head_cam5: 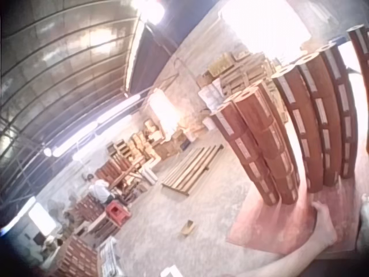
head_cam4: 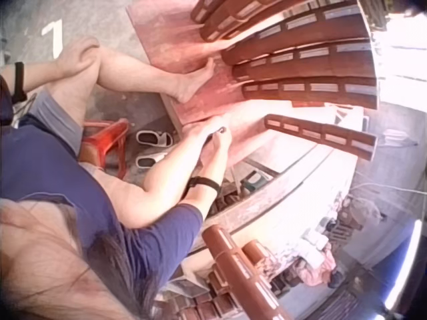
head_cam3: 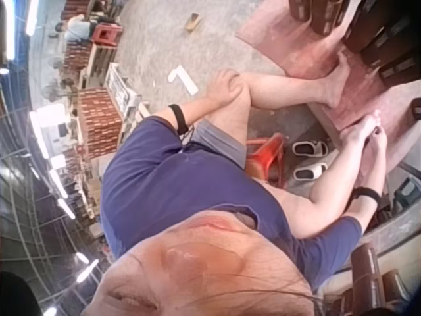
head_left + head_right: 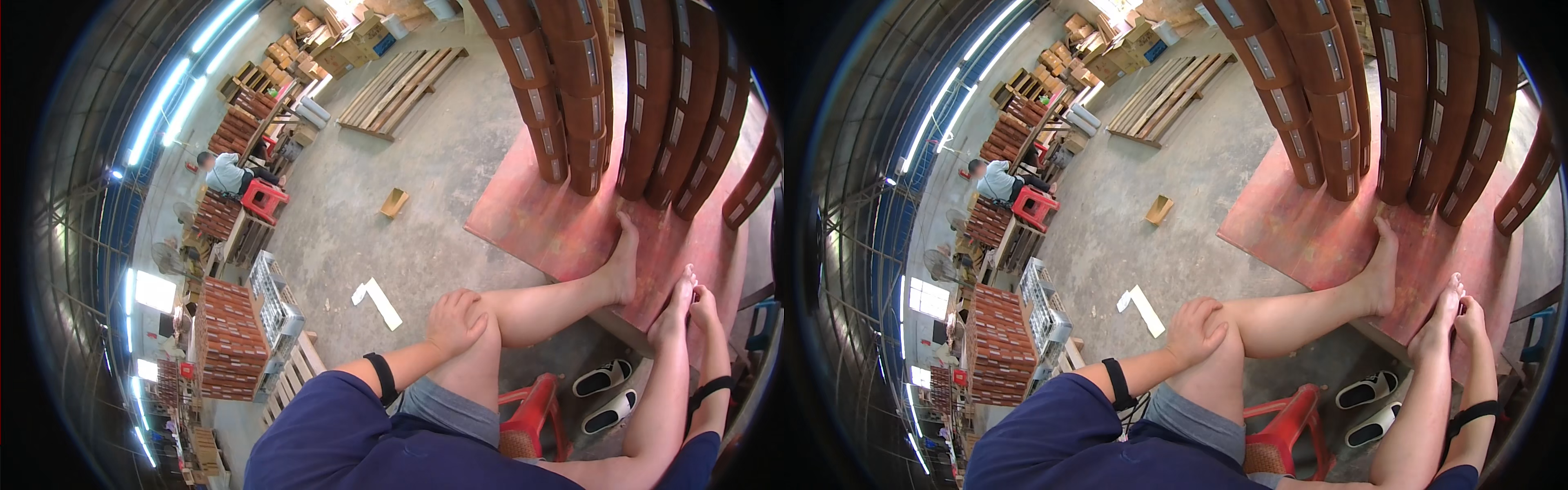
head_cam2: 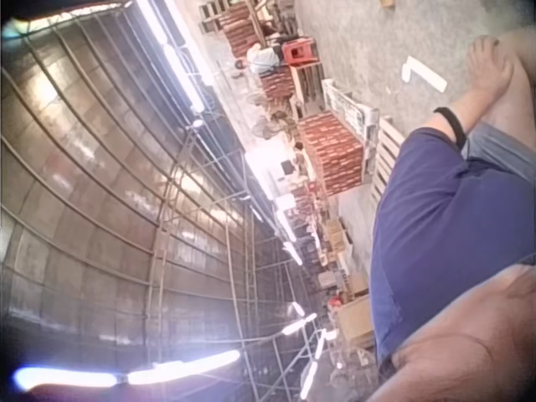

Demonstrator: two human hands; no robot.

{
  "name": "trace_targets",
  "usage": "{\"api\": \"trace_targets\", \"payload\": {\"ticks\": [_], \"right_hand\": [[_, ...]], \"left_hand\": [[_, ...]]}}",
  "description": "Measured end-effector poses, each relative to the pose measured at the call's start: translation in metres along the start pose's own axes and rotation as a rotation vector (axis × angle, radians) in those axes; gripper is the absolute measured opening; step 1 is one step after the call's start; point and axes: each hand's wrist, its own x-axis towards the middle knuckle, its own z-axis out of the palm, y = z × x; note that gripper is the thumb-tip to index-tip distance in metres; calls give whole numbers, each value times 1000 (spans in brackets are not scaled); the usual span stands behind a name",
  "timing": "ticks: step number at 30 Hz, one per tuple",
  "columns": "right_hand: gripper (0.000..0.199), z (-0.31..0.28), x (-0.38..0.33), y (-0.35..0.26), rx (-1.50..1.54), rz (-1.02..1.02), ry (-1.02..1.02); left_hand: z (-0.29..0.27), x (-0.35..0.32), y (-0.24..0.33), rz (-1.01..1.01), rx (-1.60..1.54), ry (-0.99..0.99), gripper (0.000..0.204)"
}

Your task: The person assembles small metal components onto a wooden cylindrical block using a powered driver and a hammer.

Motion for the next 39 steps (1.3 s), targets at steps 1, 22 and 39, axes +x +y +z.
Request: {"api": "trace_targets", "payload": {"ticks": [1,22,39], "right_hand": [[25,-8,-4,-25,9,-12,-4],[19,11,14,41,166,20,-24],[27,-6,1,39,60,18,-99]], "left_hand": [[-4,-2,-1,-15,8,-1,34],[0,-1,-1,1,-5,-1,34],[1,1,3,-14,-19,-23,35]]}}
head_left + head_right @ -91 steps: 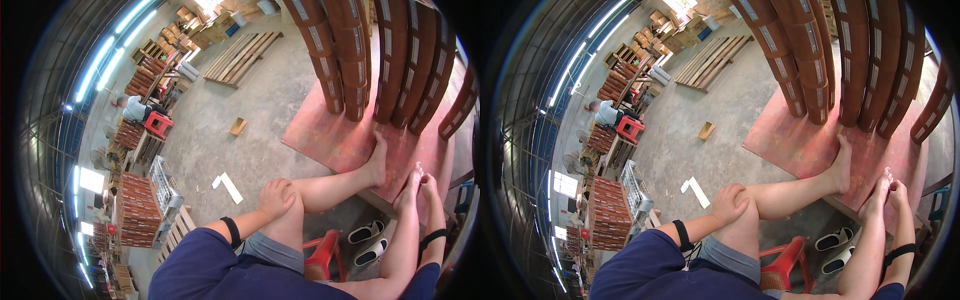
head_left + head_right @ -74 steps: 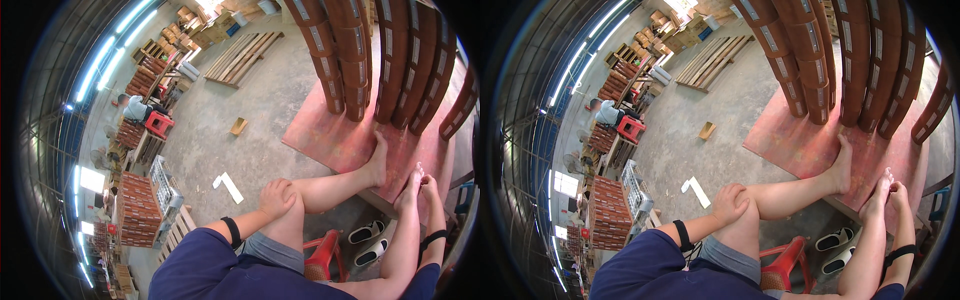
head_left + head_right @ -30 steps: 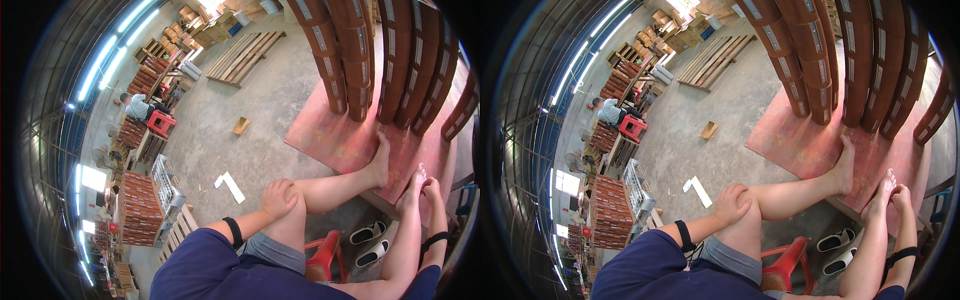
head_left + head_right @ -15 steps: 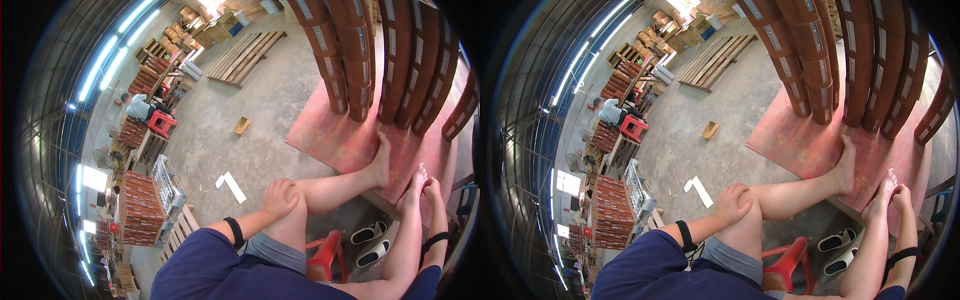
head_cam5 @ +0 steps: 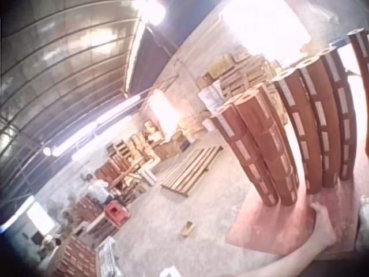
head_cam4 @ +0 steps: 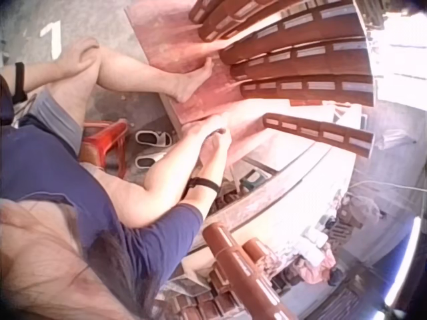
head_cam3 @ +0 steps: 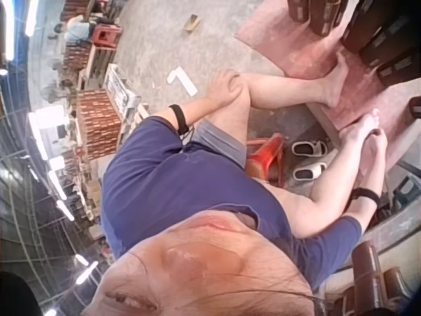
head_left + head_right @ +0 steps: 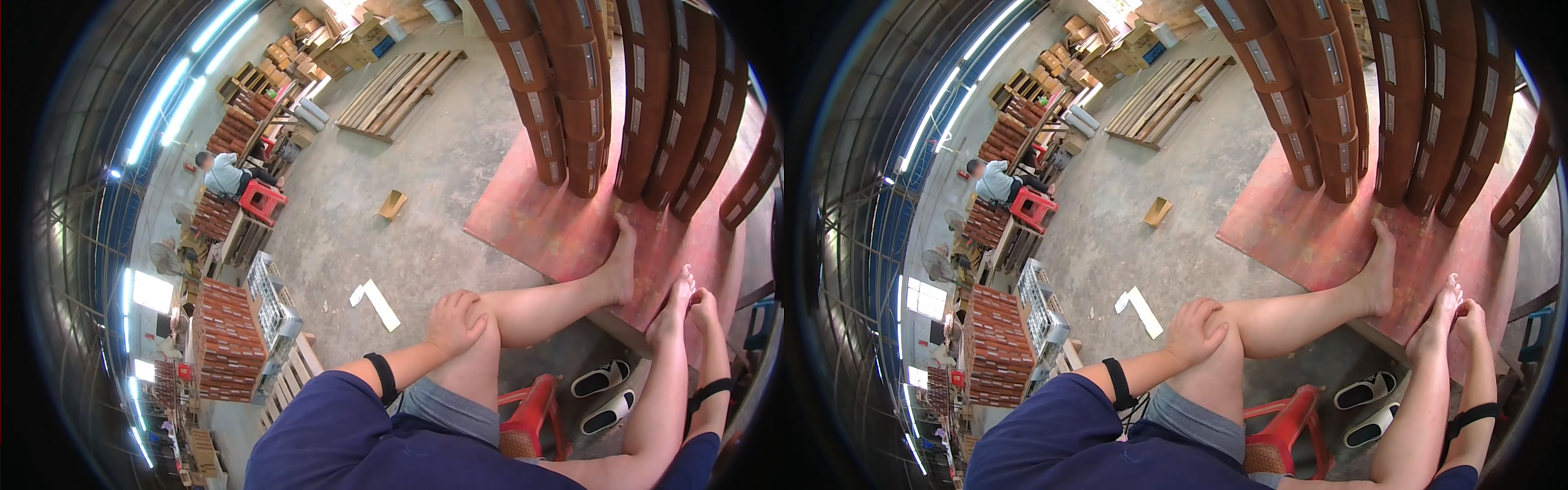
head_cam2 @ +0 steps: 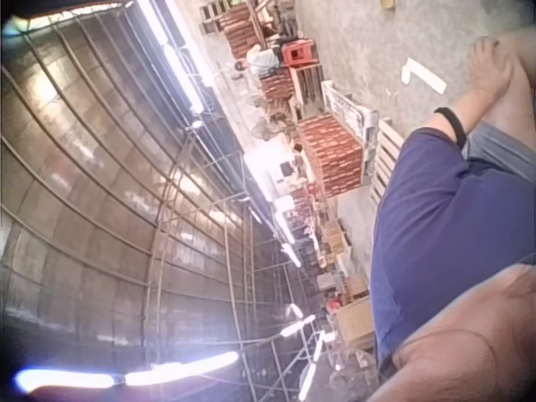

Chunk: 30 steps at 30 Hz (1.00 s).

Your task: The person assembles small metal components onto a wooden cylindrical block using a powered driver and a hammer.

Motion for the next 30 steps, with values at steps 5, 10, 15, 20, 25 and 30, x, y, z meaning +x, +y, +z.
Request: {"api": "trace_targets", "payload": {"ticks": [5,10,15,20,25,30], "right_hand": [[23,14,19,58,206,-85,114],[22,5,-3,-68,33,20,58],[21,-25,-29,-95,179,-5,-34],[24,9,-7,-33,423,73,8],[27,3,-8,-50,-75,14,116],[28,-1,-8,-47,-71,25,64]], "left_hand": [[5,2,2,24,-19,14,35],[-6,-4,-6,-21,31,13,34],[-5,-5,-6,-22,30,16,34],[-4,-2,0,-34,3,-17,34],[0,-1,-3,-1,11,-1,34],[-2,-2,-3,-11,20,10,34]]}}
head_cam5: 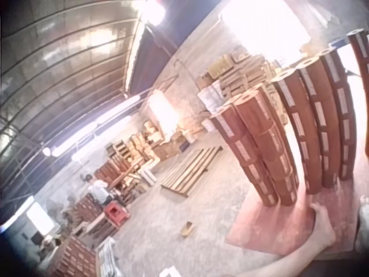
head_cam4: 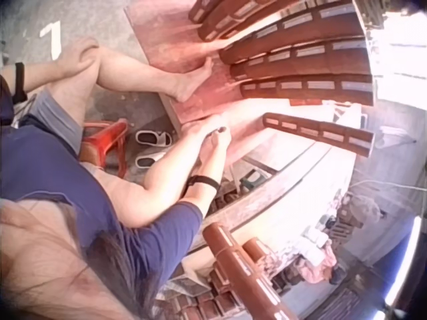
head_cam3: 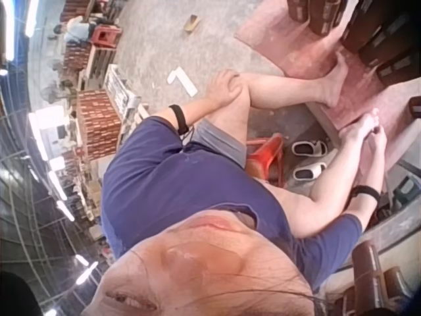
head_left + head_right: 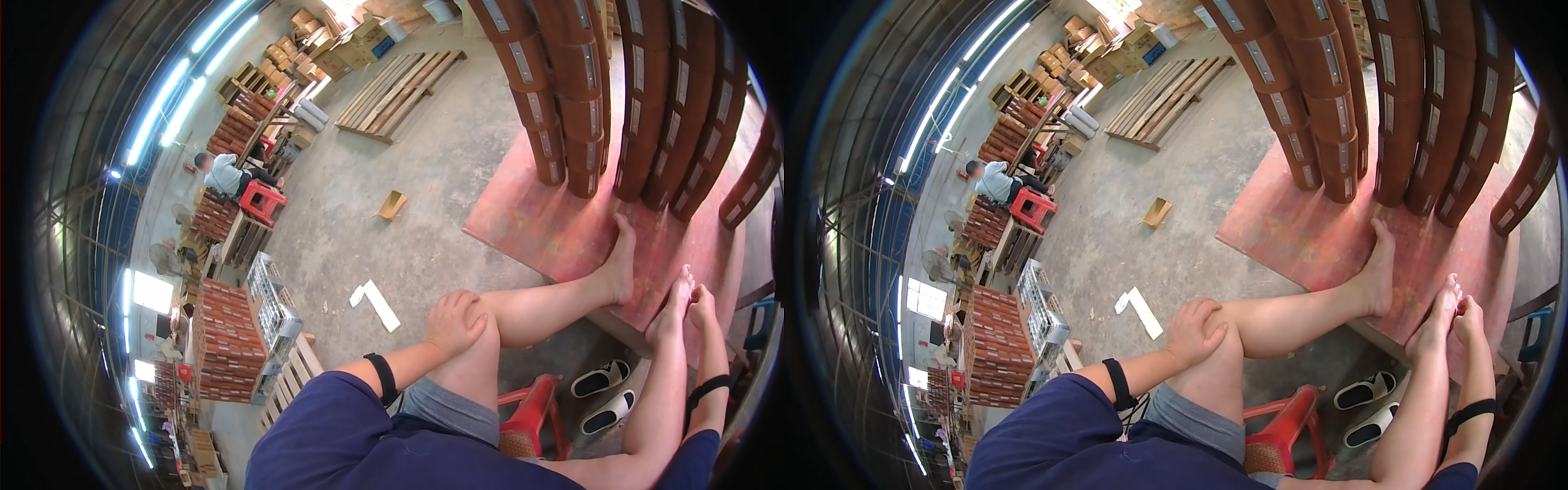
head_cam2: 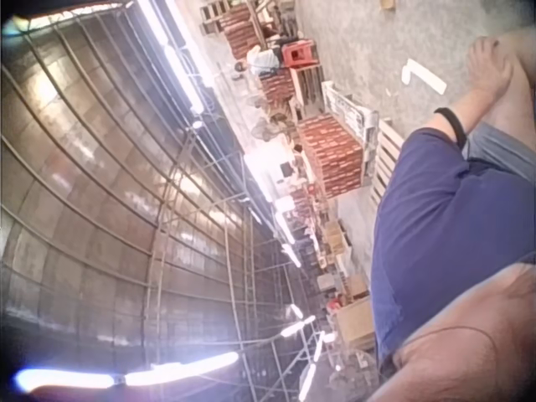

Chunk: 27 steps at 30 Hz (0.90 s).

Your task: The person assembles small metal components onto a wooden cylindrical block using a powered driver and a hammer.

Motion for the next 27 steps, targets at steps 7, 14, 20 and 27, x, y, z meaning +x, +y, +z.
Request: {"api": "trace_targets", "payload": {"ticks": [7,14,20,27], "right_hand": [[30,13,15,50,265,62,18],[27,4,1,-22,-1,15,32],[25,6,10,51,154,26,-16],[25,9,7,16,104,-42,96]], "left_hand": [[1,4,5,6,-18,-8,34],[-3,-1,0,0,6,21,33],[4,4,3,26,-32,2,34],[2,3,5,8,-15,-2,34]]}}
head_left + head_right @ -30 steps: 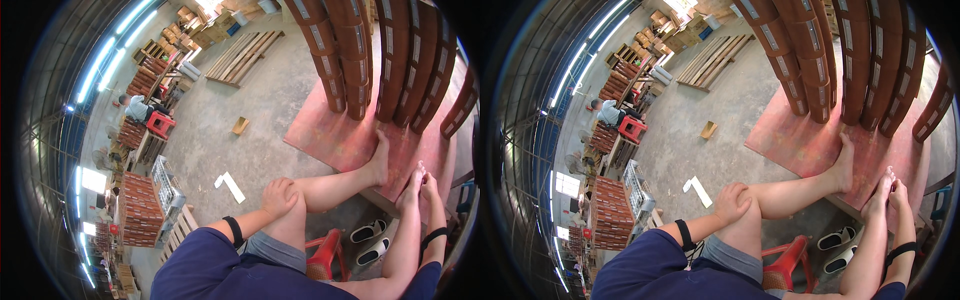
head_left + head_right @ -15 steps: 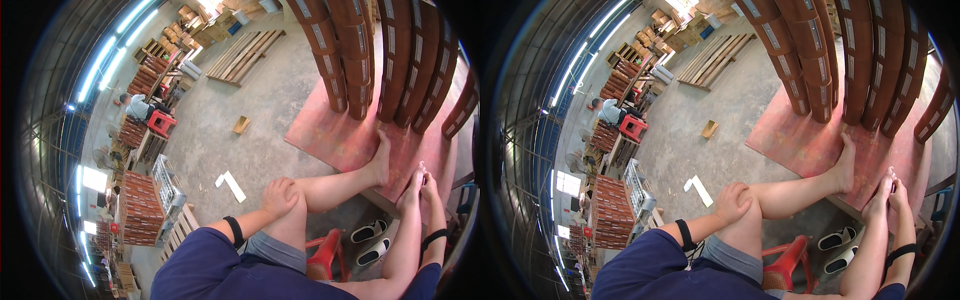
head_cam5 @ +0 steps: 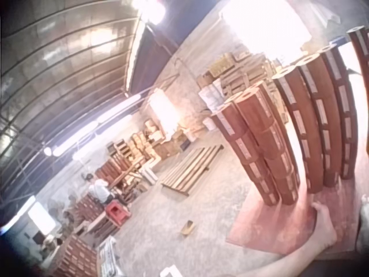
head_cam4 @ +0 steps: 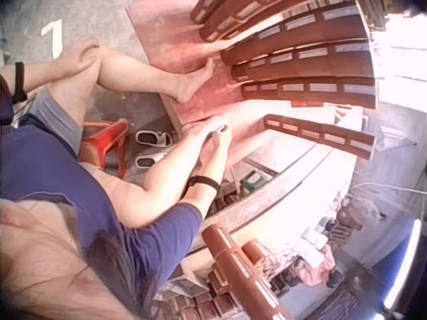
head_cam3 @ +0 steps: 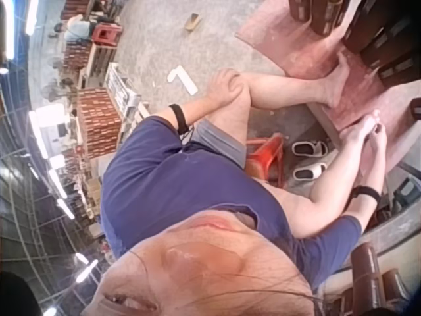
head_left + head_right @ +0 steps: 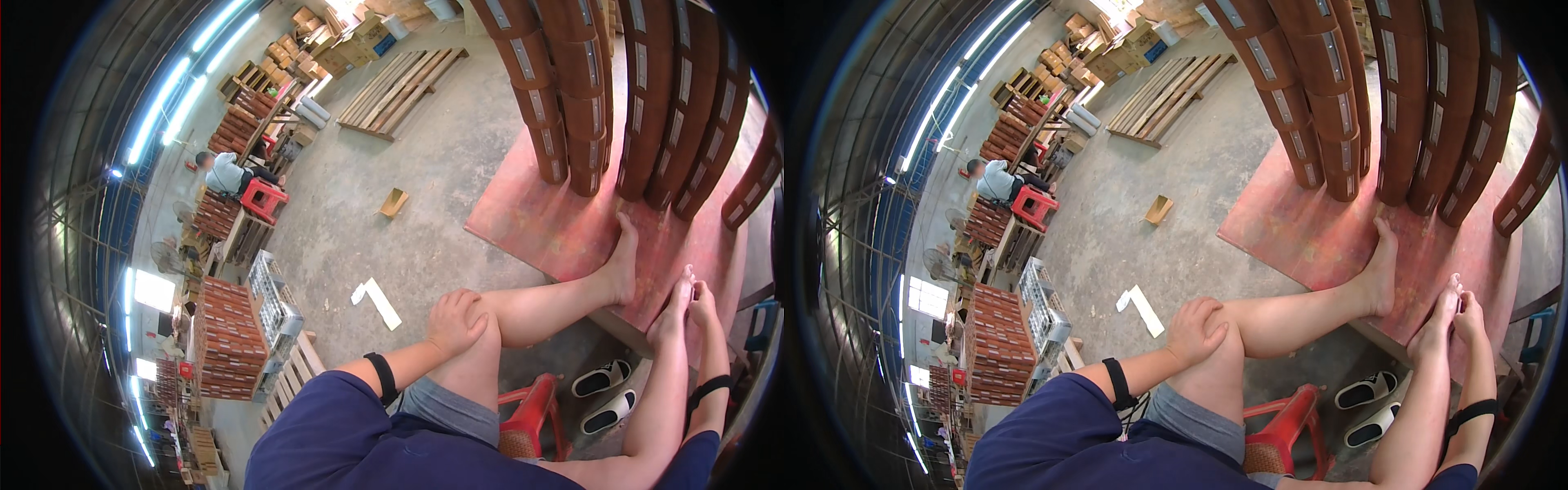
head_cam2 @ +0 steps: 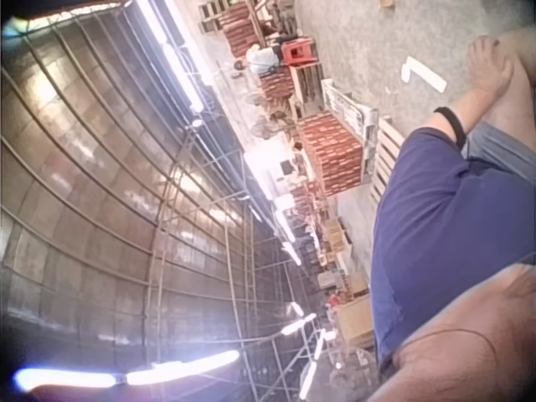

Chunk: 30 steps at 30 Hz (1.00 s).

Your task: The person assembles small metal components onto a wooden cylindrical block using a powered driver and a hammer.

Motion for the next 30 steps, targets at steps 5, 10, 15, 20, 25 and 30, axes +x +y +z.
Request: {"api": "trace_targets", "payload": {"ticks": [5,10,15,20,25,30], "right_hand": [[25,-17,-11,-58,-209,38,-100],[23,-1,4,27,-12,50,-94],[23,9,2,-13,53,-53,-17],[25,-4,-6,-27,-99,-49,-72],[25,-14,-8,-3,57,-137,-49],[25,-60,-58,-136,-178,-274,-107]], "left_hand": [[-6,-2,-2,-34,15,-12,34],[1,0,1,0,-11,0,34],[-4,-4,-4,-10,21,12,34],[-2,-4,-4,-7,12,13,34],[3,1,1,7,-31,-37,35],[-3,-3,0,-32,-24,12,34]]}}
